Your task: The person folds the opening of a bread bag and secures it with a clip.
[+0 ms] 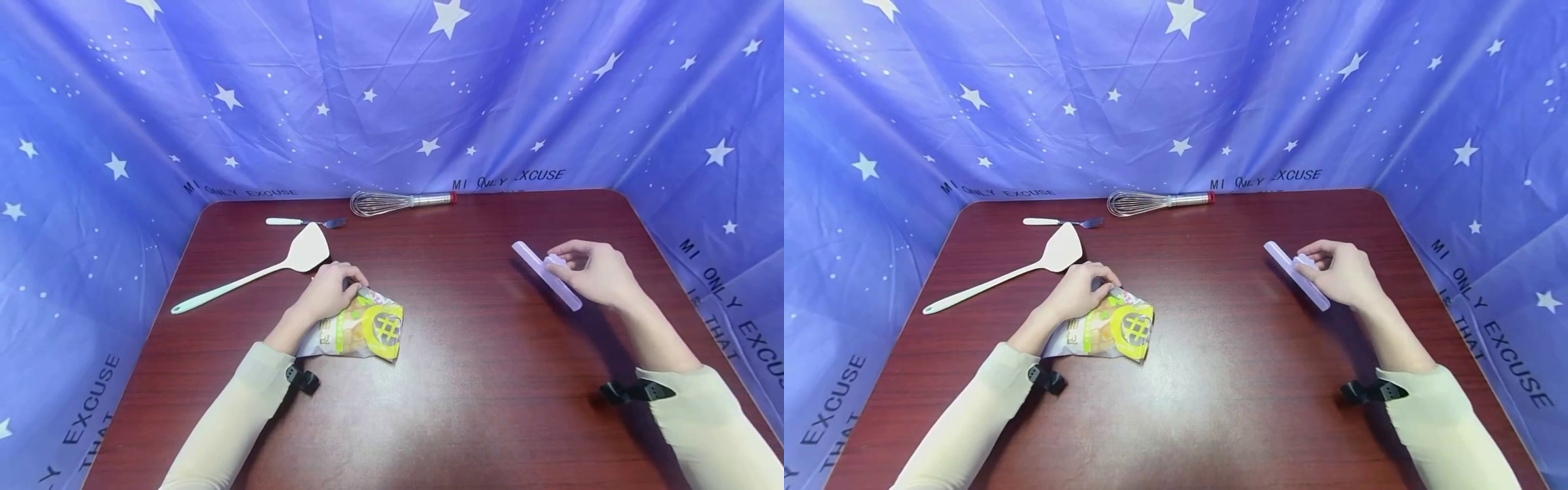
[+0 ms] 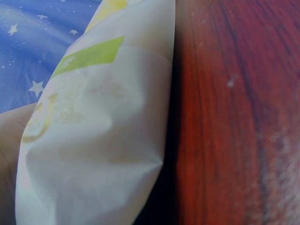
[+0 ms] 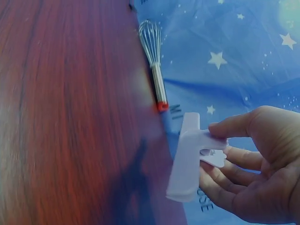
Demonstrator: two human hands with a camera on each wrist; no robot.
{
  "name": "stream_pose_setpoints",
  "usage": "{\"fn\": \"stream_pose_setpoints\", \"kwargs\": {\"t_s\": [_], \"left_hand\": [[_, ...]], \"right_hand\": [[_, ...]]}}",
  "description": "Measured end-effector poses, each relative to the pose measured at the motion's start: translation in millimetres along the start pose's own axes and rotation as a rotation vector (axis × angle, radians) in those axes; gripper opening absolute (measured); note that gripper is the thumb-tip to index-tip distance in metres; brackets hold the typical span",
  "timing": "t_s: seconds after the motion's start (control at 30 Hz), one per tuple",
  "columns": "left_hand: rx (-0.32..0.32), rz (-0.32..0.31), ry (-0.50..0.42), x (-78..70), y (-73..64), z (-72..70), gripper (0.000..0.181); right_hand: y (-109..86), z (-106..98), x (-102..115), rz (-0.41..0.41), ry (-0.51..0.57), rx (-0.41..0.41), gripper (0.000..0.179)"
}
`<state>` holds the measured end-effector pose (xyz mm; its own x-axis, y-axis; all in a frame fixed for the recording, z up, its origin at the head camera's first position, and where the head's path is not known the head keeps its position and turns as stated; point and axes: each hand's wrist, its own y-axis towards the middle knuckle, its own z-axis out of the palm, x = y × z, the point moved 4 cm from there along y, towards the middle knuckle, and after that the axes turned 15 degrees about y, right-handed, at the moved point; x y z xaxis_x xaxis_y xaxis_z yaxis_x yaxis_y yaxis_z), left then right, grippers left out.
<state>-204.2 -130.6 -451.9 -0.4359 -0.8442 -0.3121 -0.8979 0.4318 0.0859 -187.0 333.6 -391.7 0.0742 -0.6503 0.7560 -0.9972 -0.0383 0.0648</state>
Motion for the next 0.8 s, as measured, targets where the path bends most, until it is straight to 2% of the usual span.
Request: {"fn": "stream_pose_setpoints", "kwargs": {"t_s": [0.3, 0.57, 0.8], "left_hand": [[0.011, -0.001, -0.01, -0.3, -0.9, -0.6, 0.013], [0.019, -0.027, -0.013, 0.2, -1.3, -1.2, 0.014], [0.021, -0.015, -0.015, -1.6, 0.1, 0.5, 0.013]], "right_hand": [[4.9, 24.2, 28.7, 0.004, 0.186, 0.033, 0.035], [13.2, 45.1, 50.8, -0.043, 0.226, 0.078, 0.032], [15.6, 67.9, 60.9, -0.003, 0.319, 0.119, 0.035]]}}
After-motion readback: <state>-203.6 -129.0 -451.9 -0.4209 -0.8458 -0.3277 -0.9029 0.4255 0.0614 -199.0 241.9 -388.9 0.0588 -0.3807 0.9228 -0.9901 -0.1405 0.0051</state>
